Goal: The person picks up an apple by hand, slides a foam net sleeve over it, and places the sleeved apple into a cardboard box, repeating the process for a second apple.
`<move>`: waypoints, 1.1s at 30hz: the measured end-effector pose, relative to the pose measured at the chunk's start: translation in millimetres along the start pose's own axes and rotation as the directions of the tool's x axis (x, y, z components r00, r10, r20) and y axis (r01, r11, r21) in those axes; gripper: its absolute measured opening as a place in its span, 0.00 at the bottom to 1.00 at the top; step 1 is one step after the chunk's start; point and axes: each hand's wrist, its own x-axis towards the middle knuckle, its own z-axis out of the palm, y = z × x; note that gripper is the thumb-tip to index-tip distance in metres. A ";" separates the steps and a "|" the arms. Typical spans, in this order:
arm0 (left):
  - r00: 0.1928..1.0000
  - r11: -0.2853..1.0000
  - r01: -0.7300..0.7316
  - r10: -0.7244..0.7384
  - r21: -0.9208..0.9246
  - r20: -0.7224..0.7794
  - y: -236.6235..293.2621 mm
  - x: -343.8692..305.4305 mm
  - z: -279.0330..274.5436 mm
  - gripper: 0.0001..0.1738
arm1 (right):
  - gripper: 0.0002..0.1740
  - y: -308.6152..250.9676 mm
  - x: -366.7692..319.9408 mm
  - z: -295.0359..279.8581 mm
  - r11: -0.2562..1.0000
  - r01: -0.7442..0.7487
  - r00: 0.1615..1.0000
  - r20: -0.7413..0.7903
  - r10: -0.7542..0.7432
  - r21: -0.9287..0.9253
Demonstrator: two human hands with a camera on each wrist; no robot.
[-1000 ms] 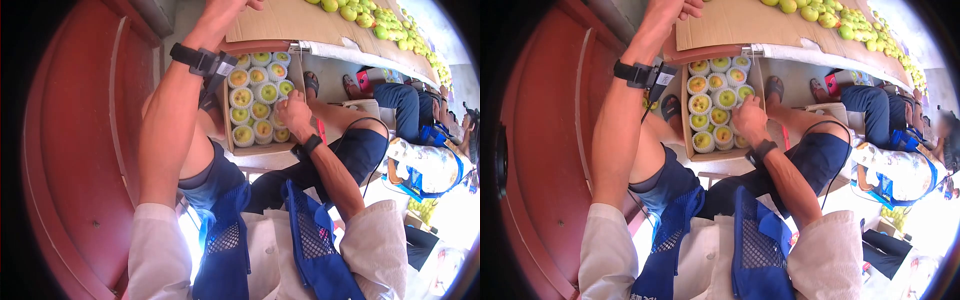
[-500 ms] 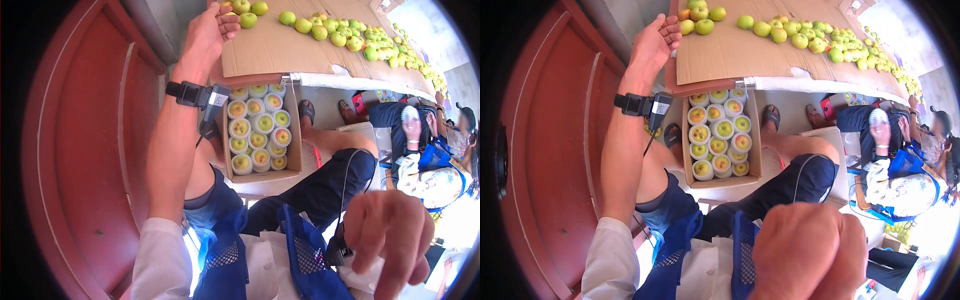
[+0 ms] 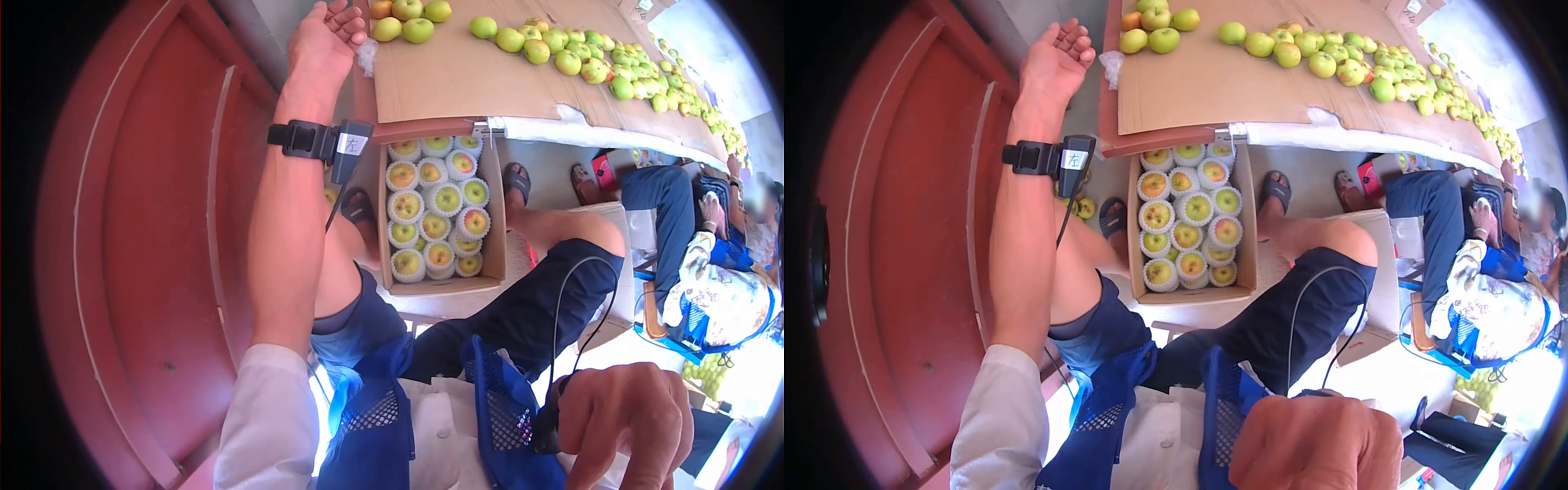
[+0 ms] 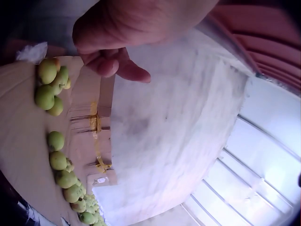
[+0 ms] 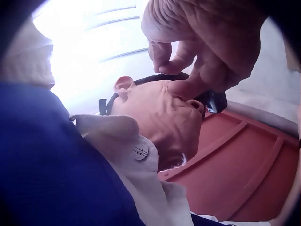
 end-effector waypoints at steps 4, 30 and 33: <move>0.997 0.998 -0.039 0.035 -0.056 -0.071 9.1 -1.2 -2.2 0.18 | 0.19 -1.6 -1.7 6.2 0.999 -0.043 0.997 -0.069 0.043 0.006; 0.977 0.992 0.121 -0.123 0.022 0.176 -9.3 30.7 -1.5 0.13 | 0.18 -58.6 -185.2 32.8 0.817 0.026 0.367 -0.754 -0.544 -0.576; 0.977 0.991 0.132 -0.136 0.037 0.164 -24.3 17.0 20.8 0.13 | 0.19 -51.1 -239.9 16.9 0.817 -0.231 0.104 -0.849 -0.519 -0.528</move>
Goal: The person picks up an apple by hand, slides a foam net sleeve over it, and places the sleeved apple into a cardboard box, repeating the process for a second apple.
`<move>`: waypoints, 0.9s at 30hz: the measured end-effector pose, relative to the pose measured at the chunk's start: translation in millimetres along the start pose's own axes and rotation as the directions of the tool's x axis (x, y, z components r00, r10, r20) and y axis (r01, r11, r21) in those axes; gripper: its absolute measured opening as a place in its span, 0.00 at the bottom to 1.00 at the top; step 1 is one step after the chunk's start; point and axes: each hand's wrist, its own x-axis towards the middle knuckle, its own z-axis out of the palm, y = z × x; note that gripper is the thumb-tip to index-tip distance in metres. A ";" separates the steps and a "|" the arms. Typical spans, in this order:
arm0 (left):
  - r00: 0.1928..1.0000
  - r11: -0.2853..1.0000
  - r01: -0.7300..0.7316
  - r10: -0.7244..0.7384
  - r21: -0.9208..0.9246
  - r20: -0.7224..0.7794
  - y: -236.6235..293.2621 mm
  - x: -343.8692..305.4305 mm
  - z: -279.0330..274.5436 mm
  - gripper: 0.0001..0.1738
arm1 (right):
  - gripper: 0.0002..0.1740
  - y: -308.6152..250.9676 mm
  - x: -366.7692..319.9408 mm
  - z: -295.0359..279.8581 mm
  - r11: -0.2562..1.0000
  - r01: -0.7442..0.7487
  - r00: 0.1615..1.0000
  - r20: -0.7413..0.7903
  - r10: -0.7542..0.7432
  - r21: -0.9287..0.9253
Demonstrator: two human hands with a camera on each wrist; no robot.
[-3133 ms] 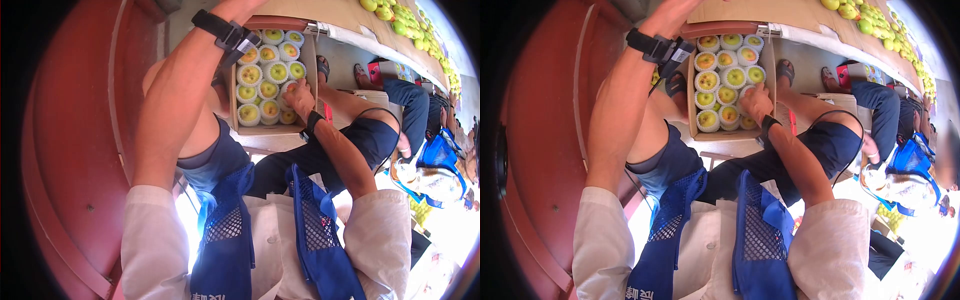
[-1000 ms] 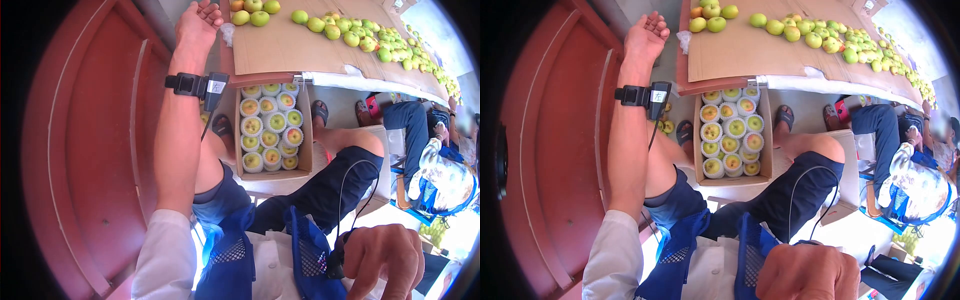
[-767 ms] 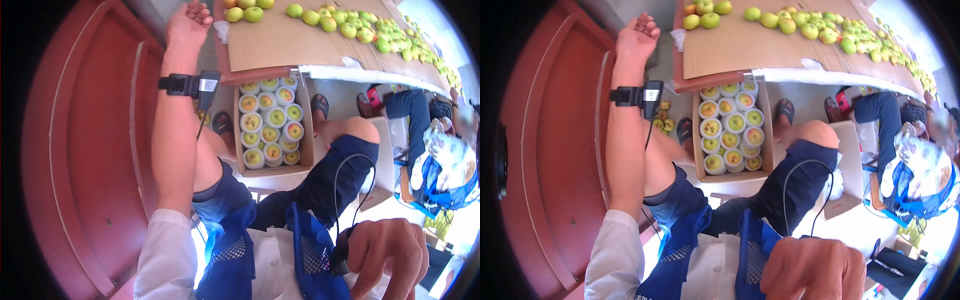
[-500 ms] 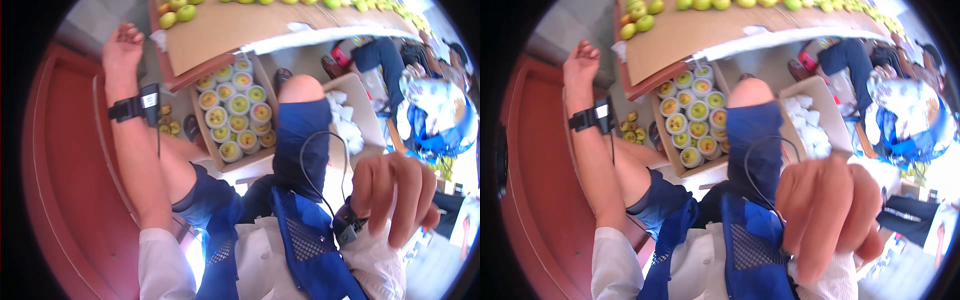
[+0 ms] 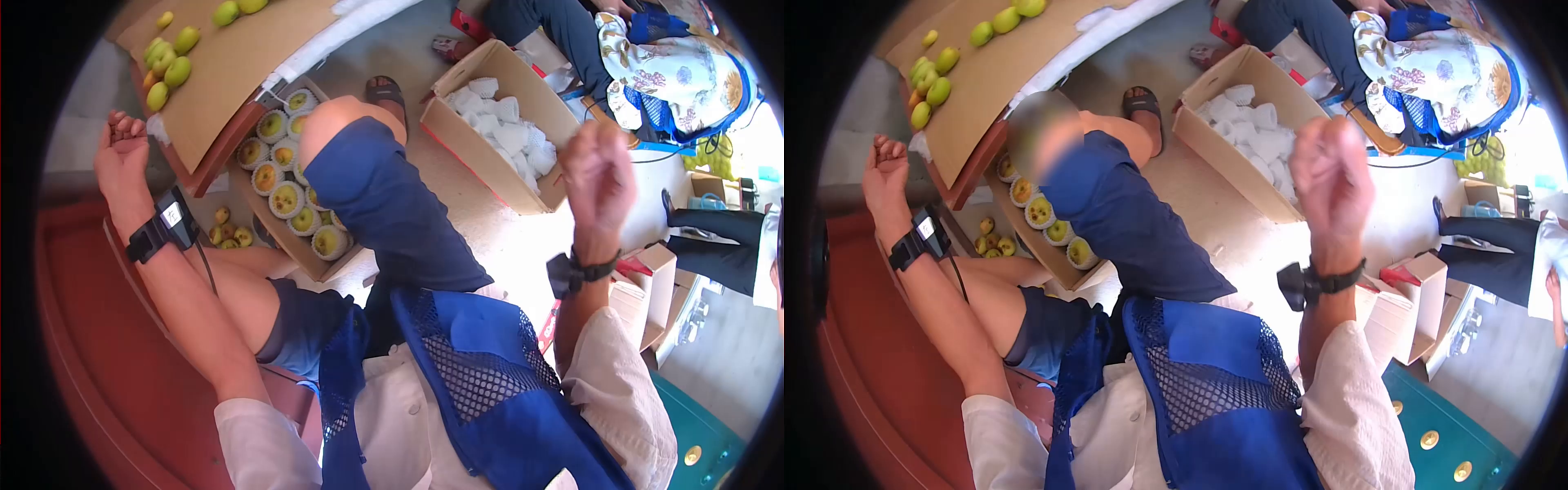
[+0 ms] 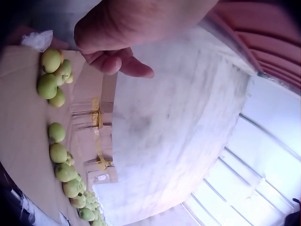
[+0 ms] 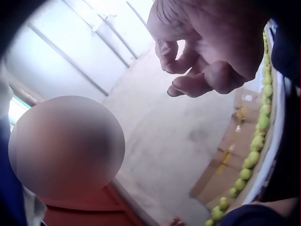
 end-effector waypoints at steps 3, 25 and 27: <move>1.000 1.000 0.010 -0.010 0.022 -0.002 -15.5 -0.9 19.4 0.12 | 0.18 48.4 -3.6 -57.6 0.854 -0.343 0.906 -0.378 0.191 -0.391; 0.988 0.993 0.097 -0.105 0.072 0.115 -40.0 23.6 19.5 0.12 | 0.16 154.0 -85.8 -119.7 0.118 -0.445 0.886 -0.418 0.199 -0.888; 0.987 0.991 0.100 -0.110 0.086 0.115 -39.7 15.4 25.6 0.11 | 0.17 154.5 -81.9 -139.5 0.171 -0.533 0.841 -0.496 0.216 -0.829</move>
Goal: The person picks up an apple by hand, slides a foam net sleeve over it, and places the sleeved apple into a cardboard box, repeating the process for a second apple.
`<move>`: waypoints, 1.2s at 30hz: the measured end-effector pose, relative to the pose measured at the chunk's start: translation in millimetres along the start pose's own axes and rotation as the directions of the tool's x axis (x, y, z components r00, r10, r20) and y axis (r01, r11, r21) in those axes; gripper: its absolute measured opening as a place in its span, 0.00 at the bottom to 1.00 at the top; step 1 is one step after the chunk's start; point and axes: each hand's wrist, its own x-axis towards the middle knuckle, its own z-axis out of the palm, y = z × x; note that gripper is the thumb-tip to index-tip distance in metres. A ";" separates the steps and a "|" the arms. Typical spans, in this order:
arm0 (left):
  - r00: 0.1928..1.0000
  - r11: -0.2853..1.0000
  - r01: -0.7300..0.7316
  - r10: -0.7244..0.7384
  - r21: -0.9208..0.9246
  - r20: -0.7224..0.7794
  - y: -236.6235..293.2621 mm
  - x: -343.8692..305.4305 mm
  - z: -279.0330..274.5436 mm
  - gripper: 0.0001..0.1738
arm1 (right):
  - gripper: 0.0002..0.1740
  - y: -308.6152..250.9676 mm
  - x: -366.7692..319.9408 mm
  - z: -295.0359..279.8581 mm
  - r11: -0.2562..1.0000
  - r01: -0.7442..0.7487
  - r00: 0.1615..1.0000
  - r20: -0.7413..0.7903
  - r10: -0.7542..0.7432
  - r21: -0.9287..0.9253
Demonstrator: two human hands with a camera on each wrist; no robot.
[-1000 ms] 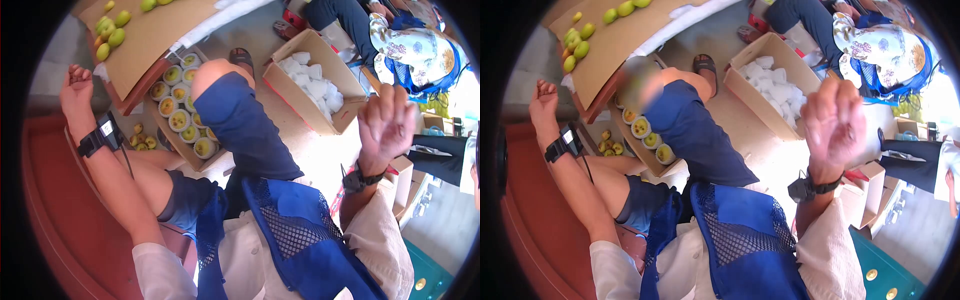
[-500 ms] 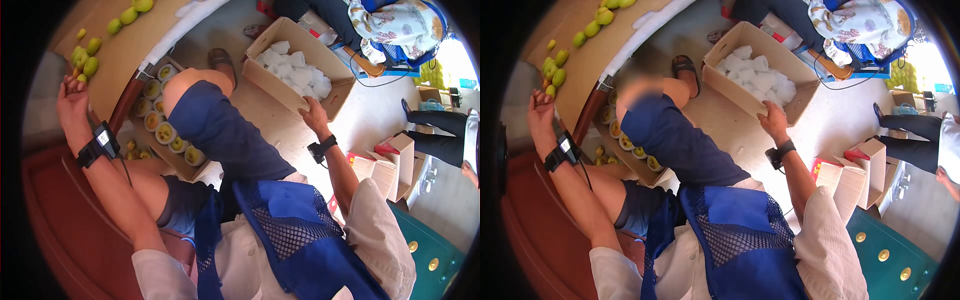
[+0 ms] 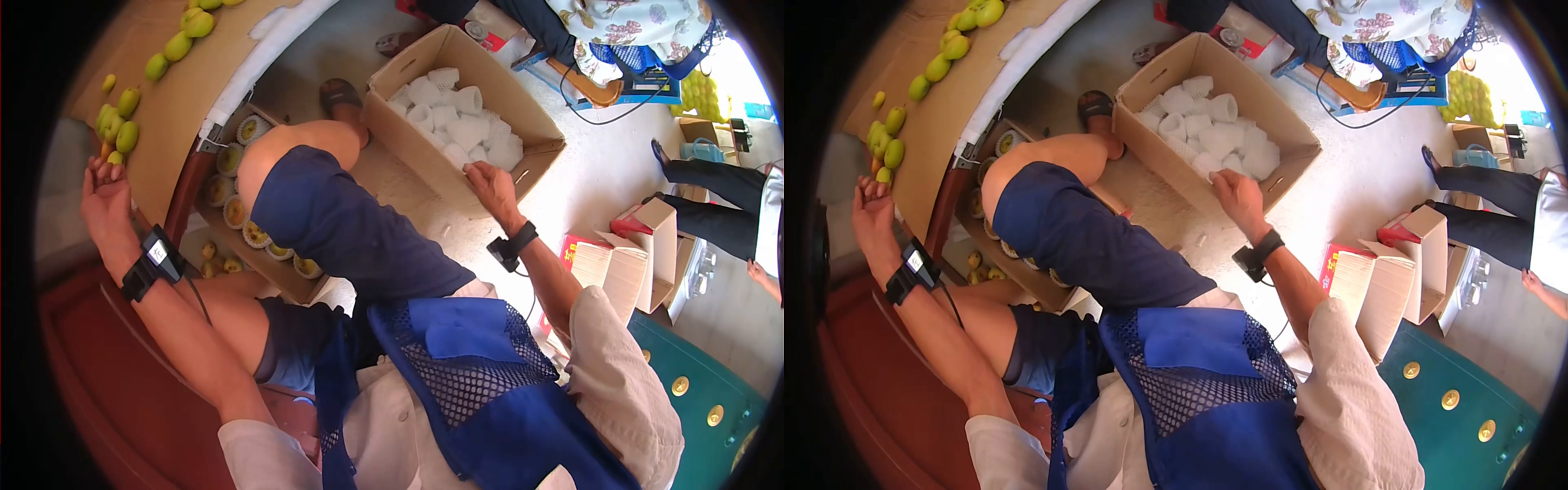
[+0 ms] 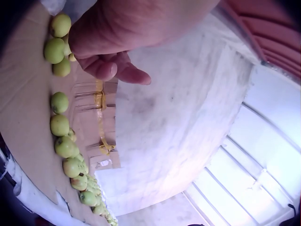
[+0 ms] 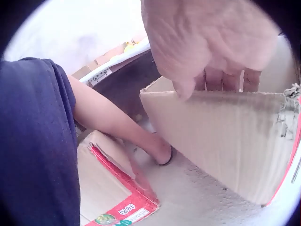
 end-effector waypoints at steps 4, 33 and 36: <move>0.999 0.999 0.027 -0.027 0.025 0.018 1.9 2.4 -5.6 0.10 | 0.19 42.8 41.8 -7.4 0.956 -0.103 0.993 -0.030 0.115 0.276; 0.999 0.999 0.040 -0.039 -0.031 0.035 0.9 4.1 -16.0 0.12 | 0.19 46.5 110.5 6.4 0.922 -0.103 0.992 -0.031 0.123 0.374; 1.000 1.000 0.022 -0.022 -0.005 -0.019 0.5 2.0 -13.4 0.12 | 0.18 29.7 99.4 -3.1 0.825 -0.166 0.986 0.087 0.142 0.540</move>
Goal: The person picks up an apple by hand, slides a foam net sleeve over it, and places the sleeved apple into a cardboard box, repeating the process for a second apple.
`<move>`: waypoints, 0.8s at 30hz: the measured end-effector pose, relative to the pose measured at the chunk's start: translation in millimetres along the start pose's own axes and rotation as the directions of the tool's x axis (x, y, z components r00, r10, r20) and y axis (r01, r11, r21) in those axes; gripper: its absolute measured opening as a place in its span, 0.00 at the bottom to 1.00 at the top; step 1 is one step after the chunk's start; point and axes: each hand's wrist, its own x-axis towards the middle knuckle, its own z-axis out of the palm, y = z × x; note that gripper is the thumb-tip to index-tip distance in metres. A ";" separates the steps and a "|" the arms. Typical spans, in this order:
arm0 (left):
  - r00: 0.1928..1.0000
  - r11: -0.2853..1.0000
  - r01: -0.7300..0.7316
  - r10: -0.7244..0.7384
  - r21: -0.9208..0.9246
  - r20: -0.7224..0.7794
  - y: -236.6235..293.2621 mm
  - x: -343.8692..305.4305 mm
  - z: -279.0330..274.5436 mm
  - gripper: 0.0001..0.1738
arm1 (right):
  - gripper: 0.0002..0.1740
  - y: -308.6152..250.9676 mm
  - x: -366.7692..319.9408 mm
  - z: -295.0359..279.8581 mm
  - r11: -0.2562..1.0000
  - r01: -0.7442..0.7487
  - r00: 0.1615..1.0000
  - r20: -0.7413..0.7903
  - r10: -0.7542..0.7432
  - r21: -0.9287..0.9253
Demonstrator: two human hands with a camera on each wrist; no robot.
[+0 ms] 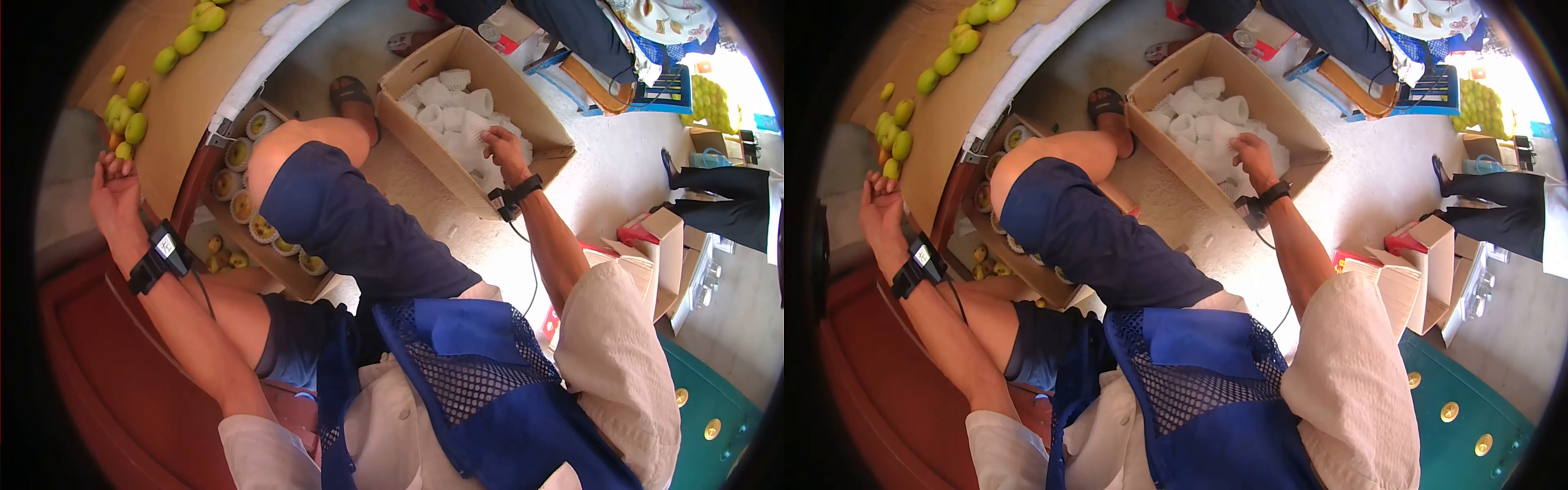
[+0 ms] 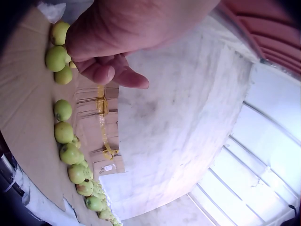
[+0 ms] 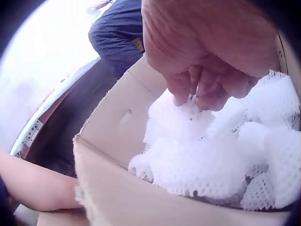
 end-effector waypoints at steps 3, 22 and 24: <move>0.996 0.999 0.030 -0.026 -0.041 0.084 -0.6 3.5 -8.7 0.12 | 0.18 -5.7 -2.3 -2.5 0.988 -0.013 0.998 0.069 0.003 0.154; 0.926 0.921 -0.036 -0.116 0.388 0.360 -70.7 -81.5 138.3 0.14 | 0.10 -240.4 -66.2 153.4 0.873 0.278 0.849 0.322 -0.418 0.402; 0.872 0.876 -0.066 -0.182 0.479 0.455 -75.6 -91.6 152.3 0.17 | 0.10 -268.8 -77.7 178.2 0.872 0.300 0.825 0.355 -0.440 0.386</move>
